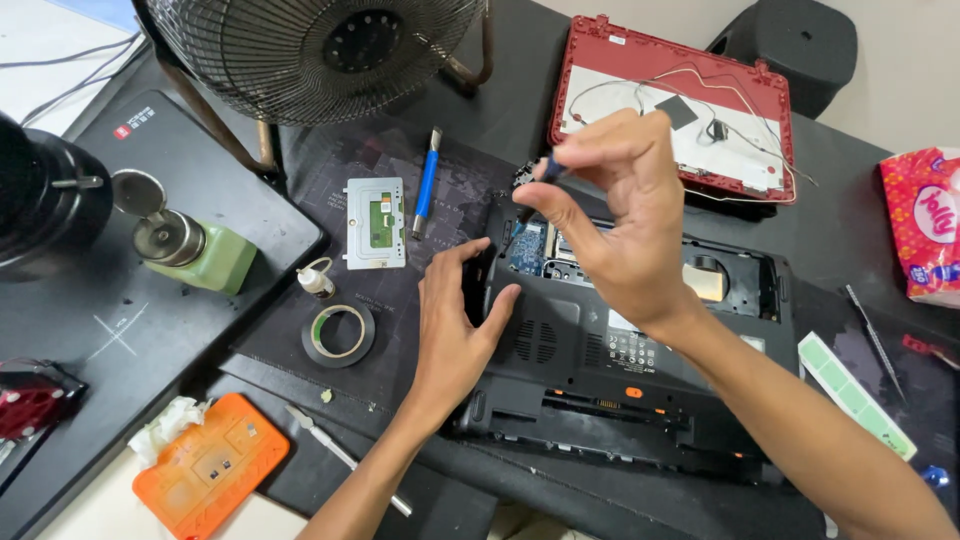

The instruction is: The person works on a laptop at a repair workbench. They lift the keyboard away, open the bottom cover, and use a screwdriver to remove and reposition small internal components, handling a small round part and screws while working inside the chassis.

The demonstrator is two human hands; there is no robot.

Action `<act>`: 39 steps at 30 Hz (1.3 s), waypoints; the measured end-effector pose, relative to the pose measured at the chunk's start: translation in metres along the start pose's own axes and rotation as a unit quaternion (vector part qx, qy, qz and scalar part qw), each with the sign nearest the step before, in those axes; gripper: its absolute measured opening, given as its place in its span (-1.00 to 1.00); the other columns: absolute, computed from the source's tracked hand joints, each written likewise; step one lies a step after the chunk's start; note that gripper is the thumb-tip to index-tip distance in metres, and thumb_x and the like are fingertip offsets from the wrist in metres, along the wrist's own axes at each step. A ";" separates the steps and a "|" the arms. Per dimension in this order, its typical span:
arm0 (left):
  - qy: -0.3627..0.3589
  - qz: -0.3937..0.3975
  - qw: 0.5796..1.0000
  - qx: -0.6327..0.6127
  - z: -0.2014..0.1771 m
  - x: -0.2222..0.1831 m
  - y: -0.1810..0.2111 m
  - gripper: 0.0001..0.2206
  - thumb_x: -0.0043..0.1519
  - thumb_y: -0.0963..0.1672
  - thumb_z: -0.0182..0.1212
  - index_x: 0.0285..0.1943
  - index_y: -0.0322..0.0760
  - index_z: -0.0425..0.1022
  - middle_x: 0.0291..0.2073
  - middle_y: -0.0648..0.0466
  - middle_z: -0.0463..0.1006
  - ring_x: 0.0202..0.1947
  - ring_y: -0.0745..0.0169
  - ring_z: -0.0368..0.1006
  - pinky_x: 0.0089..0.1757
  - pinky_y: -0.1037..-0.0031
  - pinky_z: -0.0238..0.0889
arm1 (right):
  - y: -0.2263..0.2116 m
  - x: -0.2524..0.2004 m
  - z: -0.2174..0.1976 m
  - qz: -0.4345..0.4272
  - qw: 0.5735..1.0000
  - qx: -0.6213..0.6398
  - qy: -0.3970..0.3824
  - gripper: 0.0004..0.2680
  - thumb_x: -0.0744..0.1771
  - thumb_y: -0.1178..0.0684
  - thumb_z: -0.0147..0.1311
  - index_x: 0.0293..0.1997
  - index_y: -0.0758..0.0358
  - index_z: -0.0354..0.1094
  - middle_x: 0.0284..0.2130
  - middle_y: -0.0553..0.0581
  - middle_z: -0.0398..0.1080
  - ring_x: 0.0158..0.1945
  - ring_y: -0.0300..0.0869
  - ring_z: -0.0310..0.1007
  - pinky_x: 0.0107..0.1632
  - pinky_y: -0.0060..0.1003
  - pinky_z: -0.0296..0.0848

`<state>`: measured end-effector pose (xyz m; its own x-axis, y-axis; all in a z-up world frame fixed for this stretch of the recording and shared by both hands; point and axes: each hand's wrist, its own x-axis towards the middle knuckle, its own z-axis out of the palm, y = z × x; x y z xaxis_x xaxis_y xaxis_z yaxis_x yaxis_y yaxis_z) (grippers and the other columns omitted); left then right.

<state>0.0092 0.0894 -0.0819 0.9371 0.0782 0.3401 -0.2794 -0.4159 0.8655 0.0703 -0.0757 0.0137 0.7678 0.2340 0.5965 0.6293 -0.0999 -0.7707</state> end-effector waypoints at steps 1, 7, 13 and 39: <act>0.000 0.001 1.000 0.003 0.000 0.000 0.000 -0.51 0.20 -0.10 0.36 0.29 -0.33 0.35 0.10 -0.07 0.45 0.14 -0.05 0.36 0.13 0.25 0.15 | -0.002 0.000 -0.001 -0.047 0.998 -0.005 -0.037 -0.75 0.45 0.33 0.19 0.13 0.36 0.11 0.10 0.20 0.29 0.17 -0.25 0.45 0.27 -0.38 0.50; 0.001 0.009 1.000 0.007 0.001 0.000 -0.001 -0.51 0.20 -0.10 0.35 0.29 -0.32 0.34 0.11 -0.07 0.45 0.14 -0.05 0.35 0.12 0.25 0.15 | 0.006 -0.003 -0.001 -0.015 1.000 0.004 -0.003 -0.71 0.40 0.35 0.24 0.12 0.33 0.12 0.00 0.17 0.26 -0.03 -0.29 0.44 0.12 -0.39 0.56; 0.000 -0.003 1.000 0.005 0.001 0.000 -0.001 -0.53 0.20 -0.10 0.35 0.28 -0.30 0.37 0.10 -0.06 0.46 0.11 -0.04 0.36 0.11 0.26 0.17 | 0.010 -0.003 -0.001 0.030 0.999 0.013 0.000 -0.71 0.37 0.36 0.25 0.07 0.34 0.12 -0.07 0.21 0.26 -0.06 -0.26 0.39 0.10 -0.36 0.53; -0.007 -0.003 1.000 0.020 -0.002 0.002 0.006 -0.55 0.21 -0.11 0.35 0.27 -0.33 0.38 0.10 -0.07 0.46 0.15 -0.04 0.37 0.16 0.24 0.15 | 0.012 -0.007 -0.009 -0.033 0.999 0.021 -0.014 -0.72 0.46 0.36 0.22 0.11 0.33 0.05 -0.13 0.12 0.23 -0.12 -0.27 0.40 0.13 -0.40 0.57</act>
<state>0.0089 0.0885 -0.0752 0.9415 0.0690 0.3298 -0.2654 -0.4510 0.8522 0.0740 -0.0870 0.0022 0.7210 0.2655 0.6401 0.6721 -0.0431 -0.7392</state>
